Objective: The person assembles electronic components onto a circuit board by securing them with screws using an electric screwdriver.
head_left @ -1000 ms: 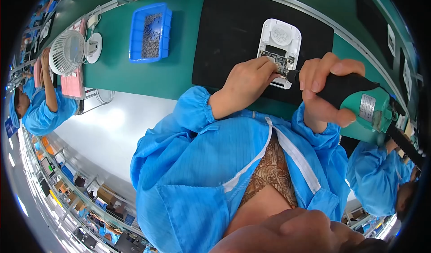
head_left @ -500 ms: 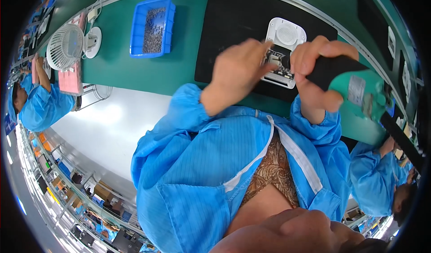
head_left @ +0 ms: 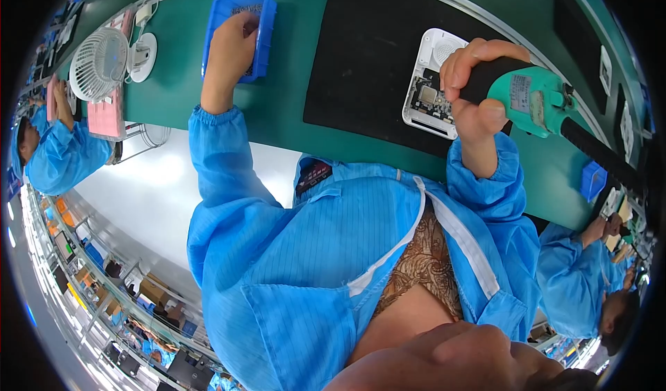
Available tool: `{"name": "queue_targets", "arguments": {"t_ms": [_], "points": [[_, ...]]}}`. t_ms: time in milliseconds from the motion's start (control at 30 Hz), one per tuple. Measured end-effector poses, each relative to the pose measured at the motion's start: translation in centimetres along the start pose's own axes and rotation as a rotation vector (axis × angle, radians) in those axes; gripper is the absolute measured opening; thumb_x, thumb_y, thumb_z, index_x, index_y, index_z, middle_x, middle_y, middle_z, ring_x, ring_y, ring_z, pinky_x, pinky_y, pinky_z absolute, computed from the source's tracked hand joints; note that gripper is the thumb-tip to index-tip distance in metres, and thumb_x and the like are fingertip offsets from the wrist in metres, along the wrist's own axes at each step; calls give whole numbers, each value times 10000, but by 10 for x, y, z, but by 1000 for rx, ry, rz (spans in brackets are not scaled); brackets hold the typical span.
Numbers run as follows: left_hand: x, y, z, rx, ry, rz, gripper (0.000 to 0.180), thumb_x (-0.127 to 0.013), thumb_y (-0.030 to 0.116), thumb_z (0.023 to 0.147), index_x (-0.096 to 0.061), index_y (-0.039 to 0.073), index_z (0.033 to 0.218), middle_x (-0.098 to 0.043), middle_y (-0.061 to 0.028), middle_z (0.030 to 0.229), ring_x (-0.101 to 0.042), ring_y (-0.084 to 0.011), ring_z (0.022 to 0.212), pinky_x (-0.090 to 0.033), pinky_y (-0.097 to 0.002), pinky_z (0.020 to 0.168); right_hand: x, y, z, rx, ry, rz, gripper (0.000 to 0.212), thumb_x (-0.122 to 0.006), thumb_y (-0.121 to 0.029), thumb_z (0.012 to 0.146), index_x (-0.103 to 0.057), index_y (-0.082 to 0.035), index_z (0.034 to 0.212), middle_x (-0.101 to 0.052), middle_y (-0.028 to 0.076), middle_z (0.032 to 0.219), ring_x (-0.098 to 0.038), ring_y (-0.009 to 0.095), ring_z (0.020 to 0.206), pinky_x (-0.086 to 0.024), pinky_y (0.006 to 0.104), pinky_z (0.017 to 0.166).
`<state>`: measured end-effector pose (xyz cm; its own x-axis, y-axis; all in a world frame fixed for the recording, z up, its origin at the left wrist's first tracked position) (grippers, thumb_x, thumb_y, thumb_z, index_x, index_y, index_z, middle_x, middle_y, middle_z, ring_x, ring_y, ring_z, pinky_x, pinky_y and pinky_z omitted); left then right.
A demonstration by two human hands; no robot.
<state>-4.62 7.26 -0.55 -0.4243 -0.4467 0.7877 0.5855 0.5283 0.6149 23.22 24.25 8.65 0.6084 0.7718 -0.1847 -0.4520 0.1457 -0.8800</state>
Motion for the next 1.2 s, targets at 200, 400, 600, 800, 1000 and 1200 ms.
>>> {"name": "queue_targets", "arguments": {"t_ms": [200,400,600,800,1000,1200], "points": [[2,-6,4,-61,44,10,146,-587,114,863,-620,6,956,-663,-189,828,-640,-351,747,-499,-380,669,-8,8,7,59,-125,172,462,-769,-211,725,-486,-35,1044,-556,52,689,-531,89,546,-447,193,485],[21,5,-4,-103,220,78,106,-588,101,893,-552,3,911,-648,-156,787,-631,-276,706,-487,-356,623,-8,11,4,88,-157,158,440,-770,-220,718,-518,-41,1032,-570,41,700,-553,76,572,-454,190,496],[34,53,-25,-120,304,9,81,-583,87,914,-582,13,947,-657,-113,830,-645,-175,721,-501,-282,635,0,13,0,6,-61,251,453,-775,-189,704,-510,-11,1026,-567,72,696,-540,98,555,-457,204,484],[-16,172,-80,-529,63,-297,300,-556,-102,776,-613,4,1051,-586,-152,860,-614,-278,750,-516,-349,658,14,-45,-5,198,-63,189,778,-643,-721,712,-465,-61,1085,-481,49,675,-434,128,487,-375,250,445],[-109,220,-115,-630,-185,-343,186,-679,19,771,-602,19,940,-616,-126,856,-631,-309,715,-520,-358,612,27,-71,-24,200,-155,249,758,-732,-611,702,-452,-49,1126,-526,66,747,-499,128,527,-414,262,519],[-118,230,-118,-628,-188,-348,158,-704,48,759,-590,38,868,-609,-107,793,-624,-293,687,-507,-346,578,36,-75,-30,166,-200,268,560,-666,-319,689,-460,-52,1136,-538,81,772,-527,145,576,-426,289,558]]}}
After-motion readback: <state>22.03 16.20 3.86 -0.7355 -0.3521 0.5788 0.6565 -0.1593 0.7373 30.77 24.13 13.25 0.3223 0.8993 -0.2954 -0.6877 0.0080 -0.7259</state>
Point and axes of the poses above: each hand's wrist, its own z-axis towards the middle knuckle, its own x-axis out of the back of the hand, y = z × x, the point moved 9 cm from there along z, towards the middle knuckle
